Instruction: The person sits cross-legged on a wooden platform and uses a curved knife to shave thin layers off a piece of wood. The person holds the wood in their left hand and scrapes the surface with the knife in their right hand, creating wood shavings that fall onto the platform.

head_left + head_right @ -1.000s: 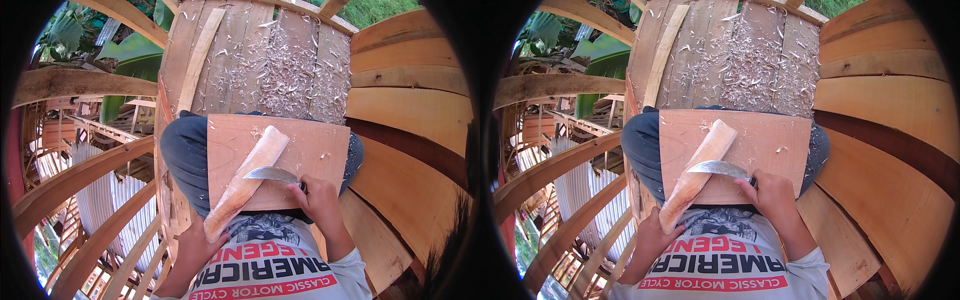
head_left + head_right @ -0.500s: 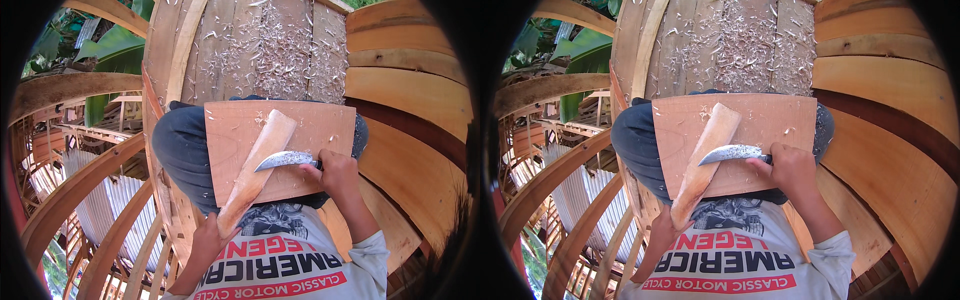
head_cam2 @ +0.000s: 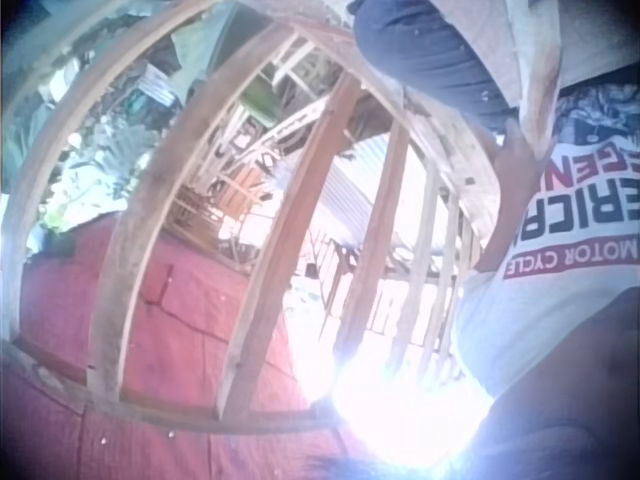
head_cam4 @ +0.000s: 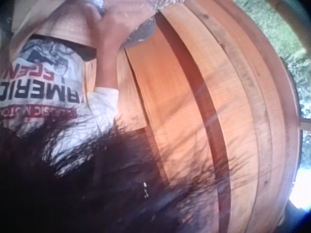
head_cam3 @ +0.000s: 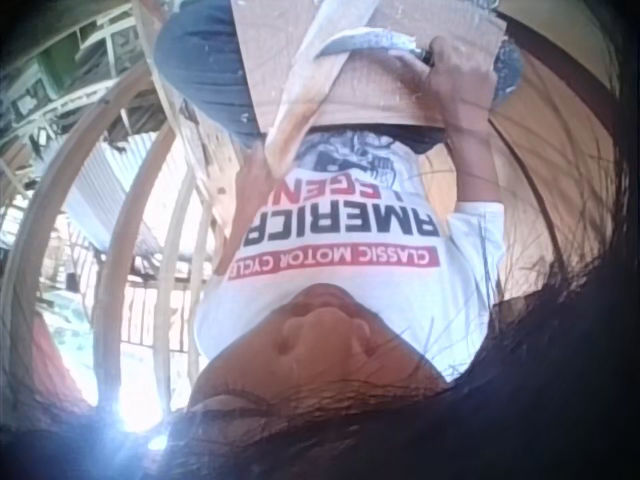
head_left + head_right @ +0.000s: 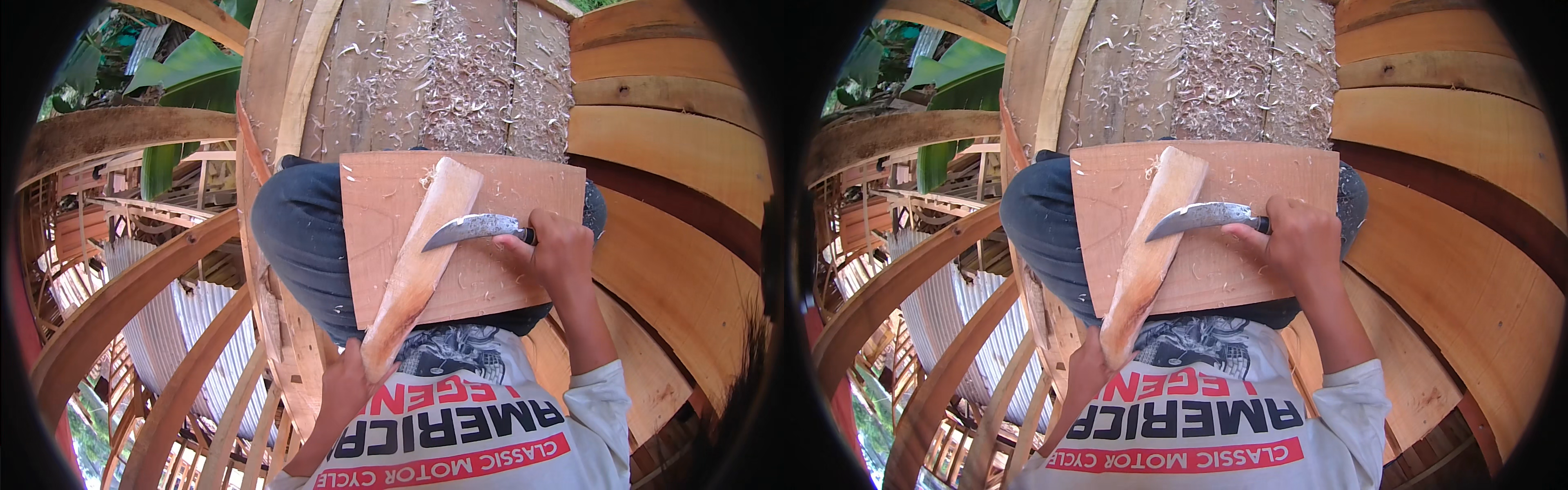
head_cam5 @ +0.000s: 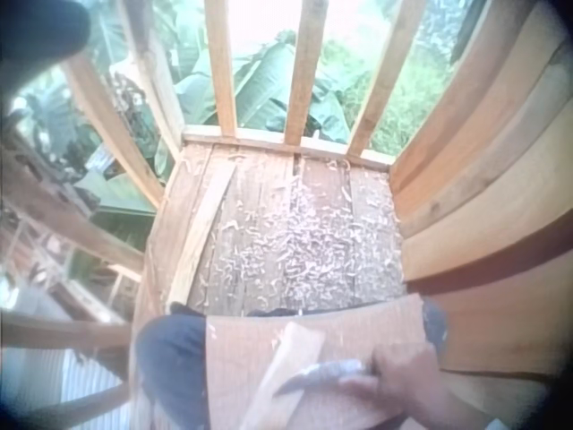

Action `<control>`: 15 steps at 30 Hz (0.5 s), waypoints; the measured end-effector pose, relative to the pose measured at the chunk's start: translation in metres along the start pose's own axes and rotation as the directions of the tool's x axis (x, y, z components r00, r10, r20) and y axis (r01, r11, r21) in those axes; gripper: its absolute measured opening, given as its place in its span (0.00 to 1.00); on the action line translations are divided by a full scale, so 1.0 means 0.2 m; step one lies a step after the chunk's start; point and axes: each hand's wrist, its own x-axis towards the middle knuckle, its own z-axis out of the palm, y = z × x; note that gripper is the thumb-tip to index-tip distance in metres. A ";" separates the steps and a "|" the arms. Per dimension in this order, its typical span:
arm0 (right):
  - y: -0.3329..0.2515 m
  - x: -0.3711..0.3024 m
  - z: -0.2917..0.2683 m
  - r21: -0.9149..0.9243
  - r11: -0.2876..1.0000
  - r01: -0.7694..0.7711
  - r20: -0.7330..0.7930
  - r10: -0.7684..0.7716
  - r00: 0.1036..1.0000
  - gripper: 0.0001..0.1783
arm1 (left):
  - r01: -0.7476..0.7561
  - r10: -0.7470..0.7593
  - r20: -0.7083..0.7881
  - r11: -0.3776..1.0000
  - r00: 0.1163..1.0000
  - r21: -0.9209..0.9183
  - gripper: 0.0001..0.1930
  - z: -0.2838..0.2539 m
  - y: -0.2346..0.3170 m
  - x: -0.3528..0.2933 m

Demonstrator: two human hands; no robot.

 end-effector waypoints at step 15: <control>-0.07 -0.17 -0.06 0.204 0.979 -0.009 0.202 -0.033 0.979 0.30 | 0.004 0.000 0.056 0.998 0.998 -0.065 0.26 0.03 -0.06 0.00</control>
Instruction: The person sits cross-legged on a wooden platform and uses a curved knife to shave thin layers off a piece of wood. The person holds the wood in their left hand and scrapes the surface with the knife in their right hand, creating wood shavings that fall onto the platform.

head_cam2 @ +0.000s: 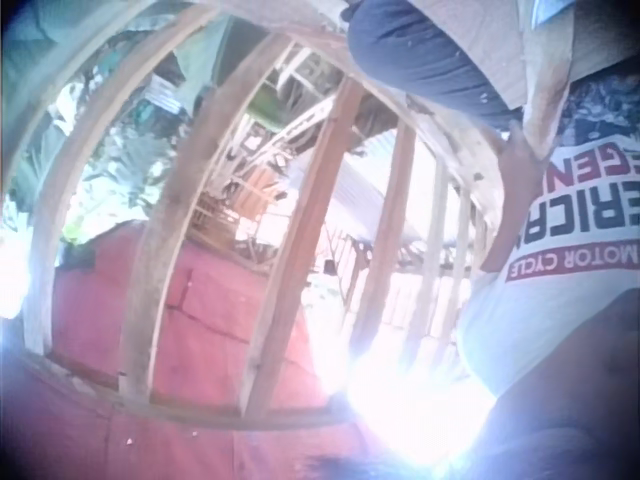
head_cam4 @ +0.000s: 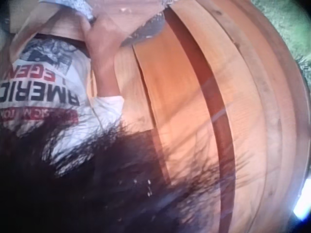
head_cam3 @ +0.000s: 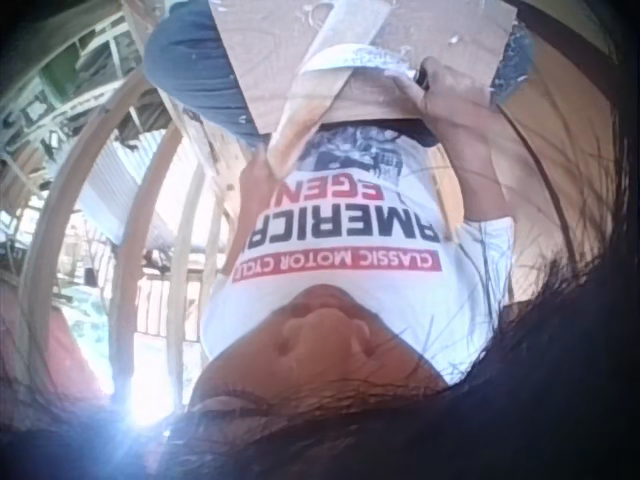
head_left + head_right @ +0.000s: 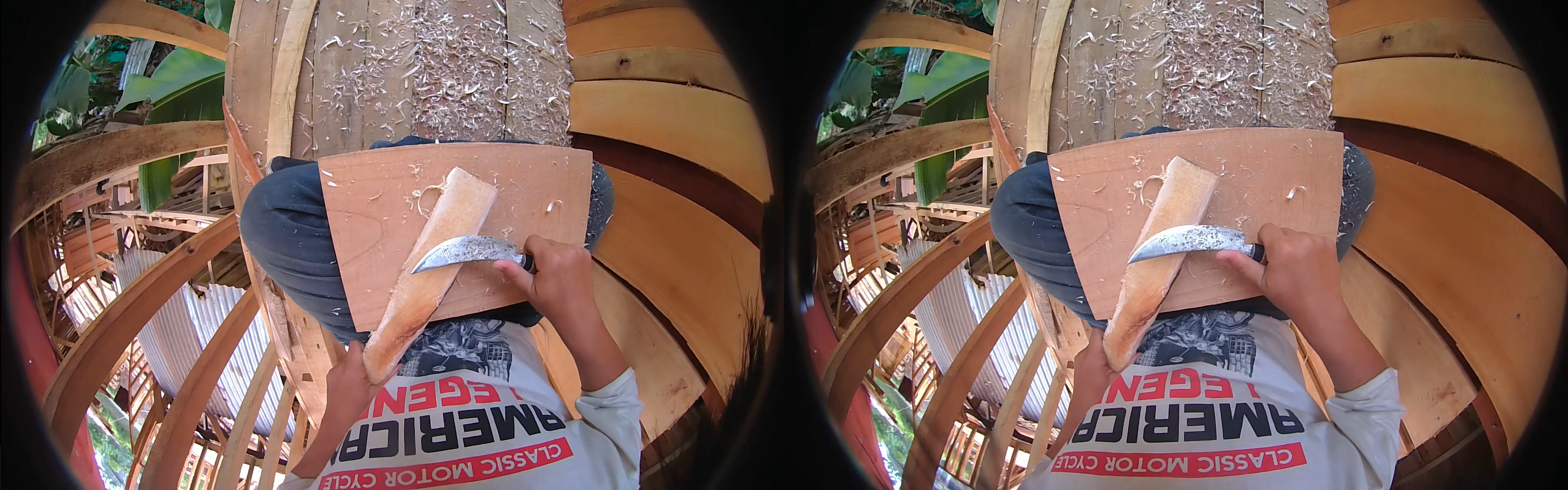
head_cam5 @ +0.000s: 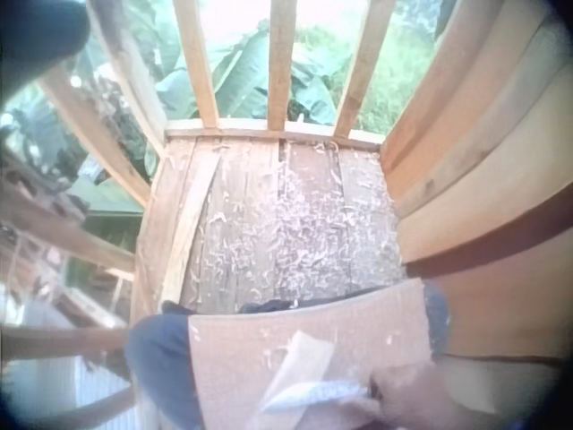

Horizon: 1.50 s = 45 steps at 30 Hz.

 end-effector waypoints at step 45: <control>0.38 0.19 -0.10 0.290 0.863 -0.414 -0.396 0.502 0.769 0.32 | 0.037 -0.006 0.101 0.952 0.995 -0.305 0.24 0.02 0.00 0.02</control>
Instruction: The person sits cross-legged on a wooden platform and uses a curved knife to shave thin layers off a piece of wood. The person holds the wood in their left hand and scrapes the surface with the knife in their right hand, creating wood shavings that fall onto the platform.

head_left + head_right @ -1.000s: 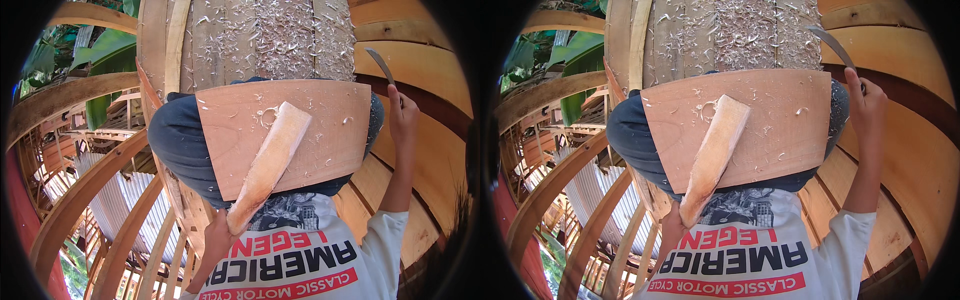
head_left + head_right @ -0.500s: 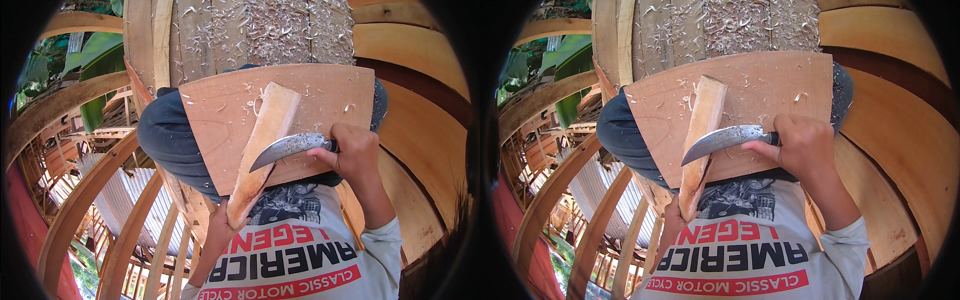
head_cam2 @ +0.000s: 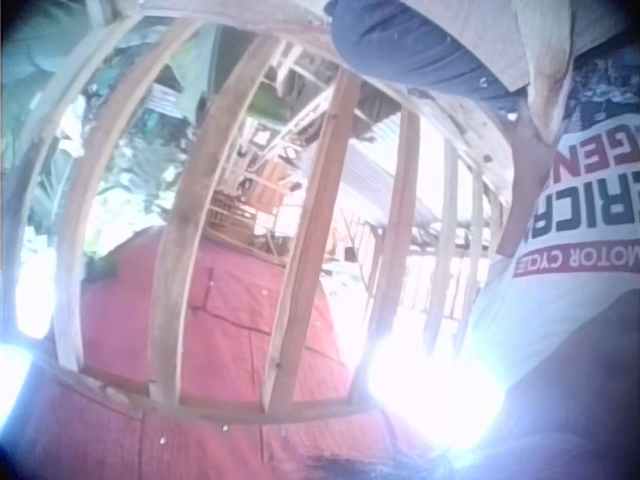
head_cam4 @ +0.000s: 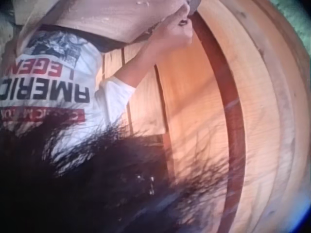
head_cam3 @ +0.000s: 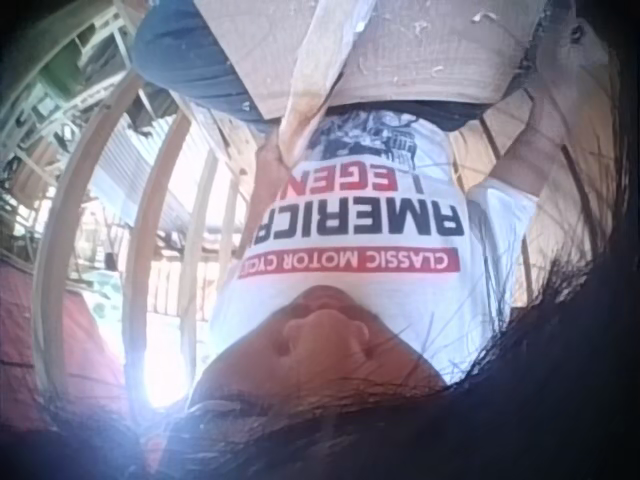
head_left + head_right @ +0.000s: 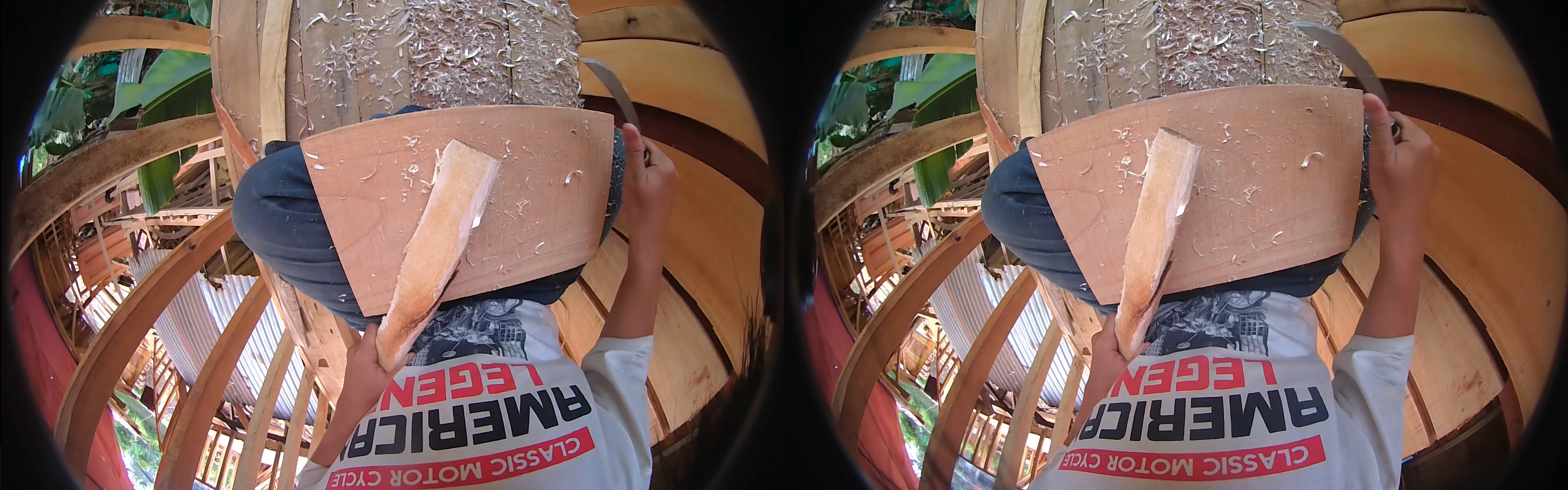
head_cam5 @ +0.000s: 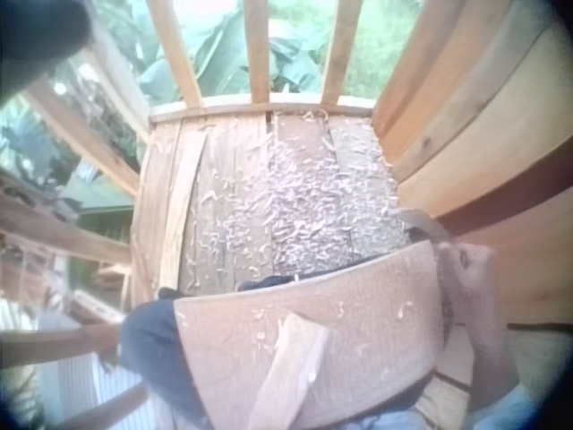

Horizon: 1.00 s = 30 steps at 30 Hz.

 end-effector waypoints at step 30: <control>-0.10 -0.01 -0.17 -0.093 0.969 0.229 0.185 -0.209 0.960 0.32 | 0.013 -0.013 -0.007 0.999 1.000 0.038 0.25 0.02 -0.02 0.03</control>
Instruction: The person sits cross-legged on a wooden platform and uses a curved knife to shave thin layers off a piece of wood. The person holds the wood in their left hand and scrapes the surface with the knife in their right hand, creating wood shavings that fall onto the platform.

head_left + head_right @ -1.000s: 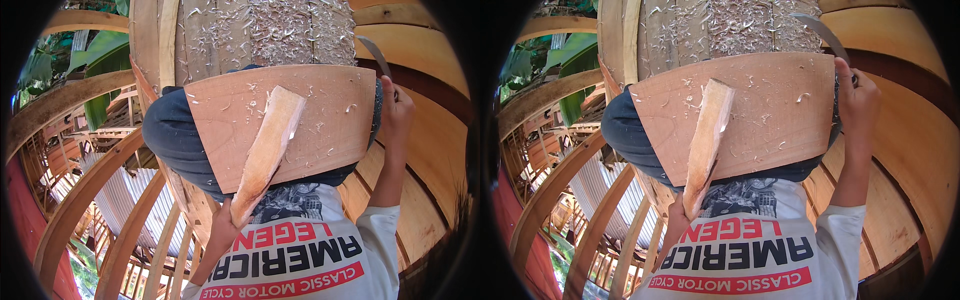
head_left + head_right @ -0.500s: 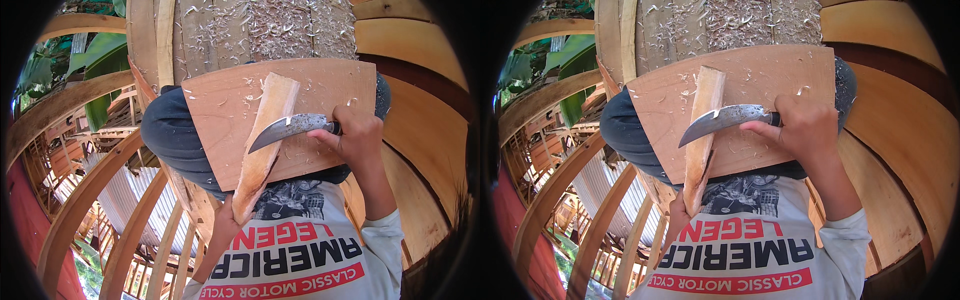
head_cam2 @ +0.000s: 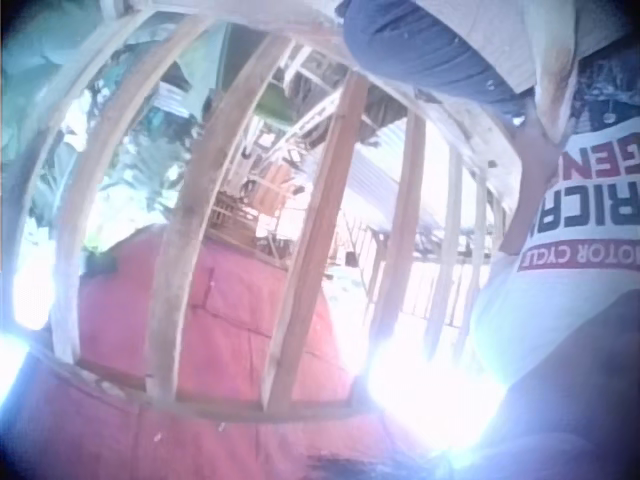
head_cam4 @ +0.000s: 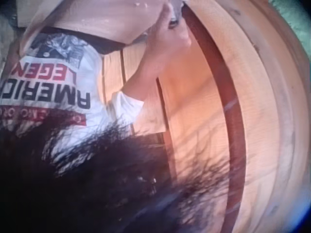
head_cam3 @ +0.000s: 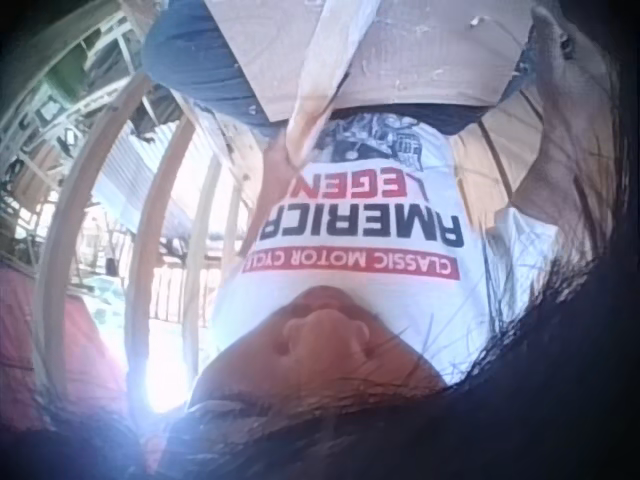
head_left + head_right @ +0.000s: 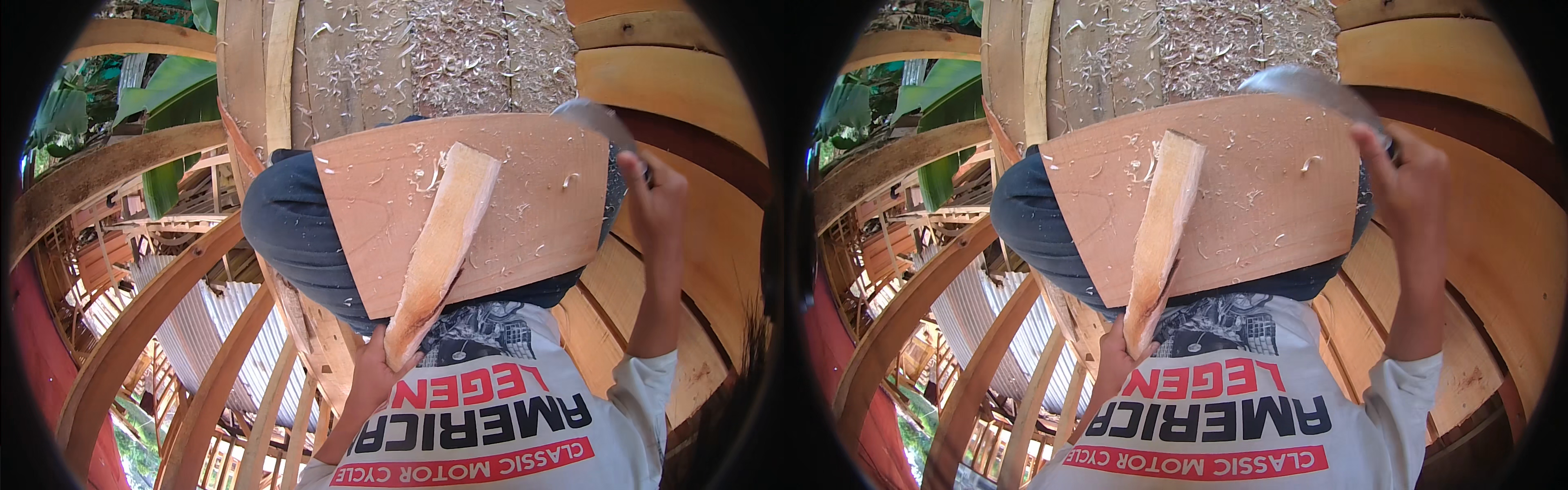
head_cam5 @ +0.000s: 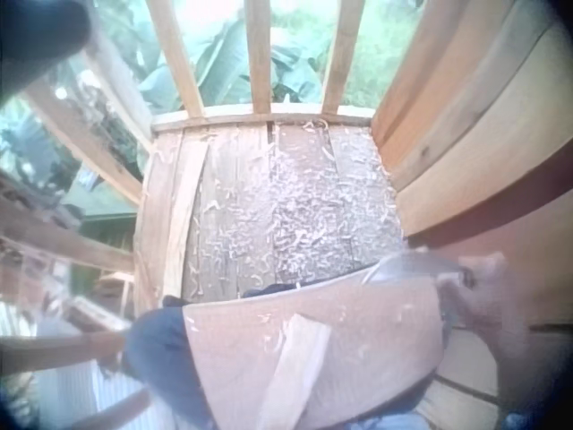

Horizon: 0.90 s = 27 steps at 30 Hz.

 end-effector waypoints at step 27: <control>-0.07 0.05 0.27 -0.034 0.999 -0.001 -0.201 -0.006 0.979 0.40 | -0.015 0.015 -0.002 1.000 1.000 0.002 0.25 0.02 0.00 -0.05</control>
